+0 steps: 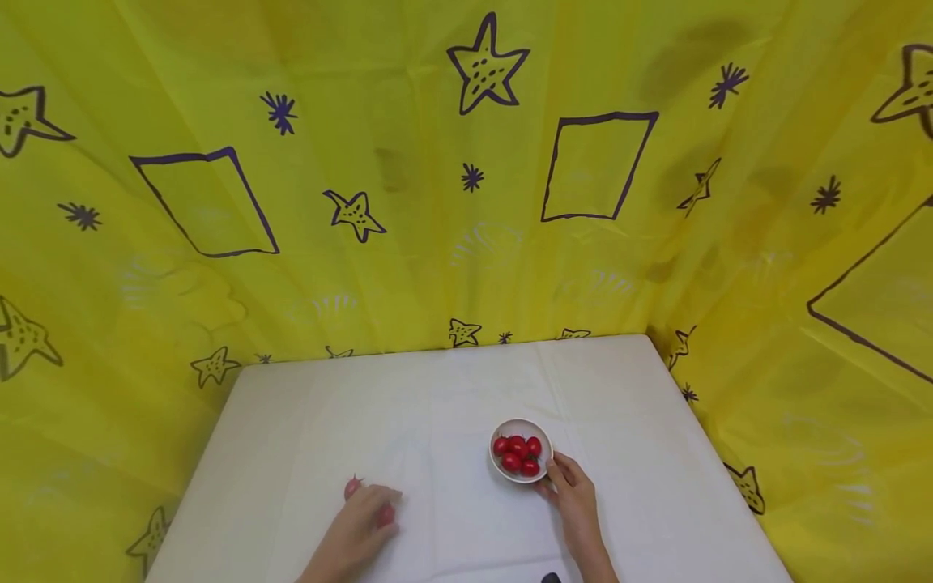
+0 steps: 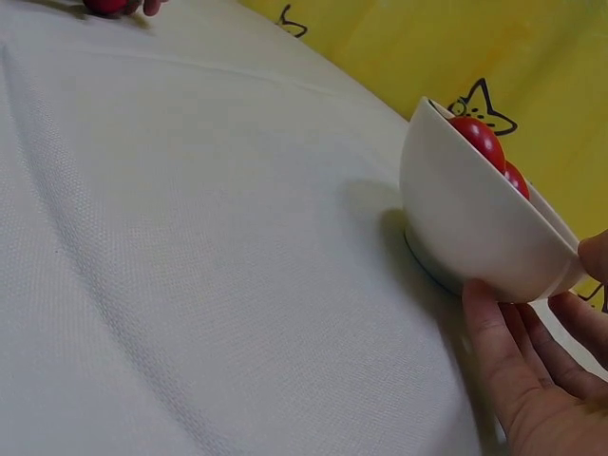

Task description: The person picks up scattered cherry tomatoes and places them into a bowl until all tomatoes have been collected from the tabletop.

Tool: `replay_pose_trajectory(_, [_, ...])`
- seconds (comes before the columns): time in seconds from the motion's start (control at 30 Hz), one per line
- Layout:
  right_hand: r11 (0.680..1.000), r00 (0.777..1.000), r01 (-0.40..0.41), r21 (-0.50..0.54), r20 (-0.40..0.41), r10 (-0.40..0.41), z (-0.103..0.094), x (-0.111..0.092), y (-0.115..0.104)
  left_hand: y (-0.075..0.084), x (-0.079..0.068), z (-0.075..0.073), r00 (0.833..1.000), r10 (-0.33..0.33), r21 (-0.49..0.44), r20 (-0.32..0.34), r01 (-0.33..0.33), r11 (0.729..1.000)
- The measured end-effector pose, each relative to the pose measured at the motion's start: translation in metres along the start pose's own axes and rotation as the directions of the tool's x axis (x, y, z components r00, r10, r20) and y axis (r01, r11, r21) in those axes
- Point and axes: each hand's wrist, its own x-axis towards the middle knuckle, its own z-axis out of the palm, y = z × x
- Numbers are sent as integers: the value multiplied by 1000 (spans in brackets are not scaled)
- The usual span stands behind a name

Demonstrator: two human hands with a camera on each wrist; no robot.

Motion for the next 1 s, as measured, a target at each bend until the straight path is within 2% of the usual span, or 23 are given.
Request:
replay_pose_trajectory(0.17, [1000, 1000, -9, 4, 1, 9, 0, 0, 0, -2, -2, 1, 1000, 26, 17, -14, -26, 1000])
replay_pose_trajectory(0.43, [1000, 1000, -6, 3, 3, 6, 0, 0, 1, -5, -7, 2, 991, 118, 89, -69, -111, 990])
replay_pose_trajectory(0.5, [1000, 1000, -3, 3, 4, 3, 0, 0, 1, -5, -7, 2, 990, 123, 101, -68, -116, 988])
replay_pose_trajectory(0.67, [1000, 1000, 1, 9, 7, -1, 0, 0, 1, -6, -7, 0, 998, 57, 72, 13, -57, 996])
replay_pose_trajectory(0.8, [1000, 1000, -2, 10, 5, 2, 0, 0, 1, -4, -7, -3, 997, 8, 54, 81, -12, 998])
replay_pose_trajectory(1.0, [1000, 1000, -4, 11, 6, 4, 0, 0, 1, 1, -5, -8, 992, -19, 36, 122, 15, 999])
